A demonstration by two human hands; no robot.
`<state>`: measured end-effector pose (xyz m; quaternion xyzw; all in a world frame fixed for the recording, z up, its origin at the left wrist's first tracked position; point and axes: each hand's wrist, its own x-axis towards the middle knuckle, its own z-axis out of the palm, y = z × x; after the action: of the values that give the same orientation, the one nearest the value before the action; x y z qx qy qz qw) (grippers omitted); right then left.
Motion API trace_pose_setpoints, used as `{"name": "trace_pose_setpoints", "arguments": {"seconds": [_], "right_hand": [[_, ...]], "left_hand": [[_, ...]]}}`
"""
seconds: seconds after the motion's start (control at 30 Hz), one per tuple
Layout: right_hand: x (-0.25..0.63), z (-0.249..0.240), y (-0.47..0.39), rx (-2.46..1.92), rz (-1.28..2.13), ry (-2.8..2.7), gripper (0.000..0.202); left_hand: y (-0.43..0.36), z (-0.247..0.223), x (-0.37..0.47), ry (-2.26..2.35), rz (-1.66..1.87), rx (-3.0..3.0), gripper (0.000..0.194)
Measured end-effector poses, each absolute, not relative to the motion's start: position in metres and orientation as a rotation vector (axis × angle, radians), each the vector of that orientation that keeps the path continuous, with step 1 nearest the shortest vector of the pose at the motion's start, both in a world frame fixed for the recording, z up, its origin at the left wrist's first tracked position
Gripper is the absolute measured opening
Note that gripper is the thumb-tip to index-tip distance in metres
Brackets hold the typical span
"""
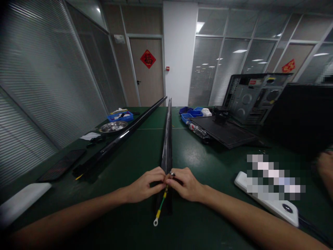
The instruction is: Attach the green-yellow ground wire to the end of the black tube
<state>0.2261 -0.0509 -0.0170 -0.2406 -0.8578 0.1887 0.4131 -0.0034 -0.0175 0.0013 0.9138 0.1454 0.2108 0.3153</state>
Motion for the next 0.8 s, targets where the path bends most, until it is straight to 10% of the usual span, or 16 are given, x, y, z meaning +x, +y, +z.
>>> {"name": "trace_pose_setpoints", "arguments": {"seconds": [0.8], "right_hand": [[0.2269, -0.0152, -0.0516, -0.584, 0.53, -2.153, 0.026]], "left_hand": [[-0.0182, 0.0036, -0.0051, 0.374, 0.532, 2.413, 0.02]]}}
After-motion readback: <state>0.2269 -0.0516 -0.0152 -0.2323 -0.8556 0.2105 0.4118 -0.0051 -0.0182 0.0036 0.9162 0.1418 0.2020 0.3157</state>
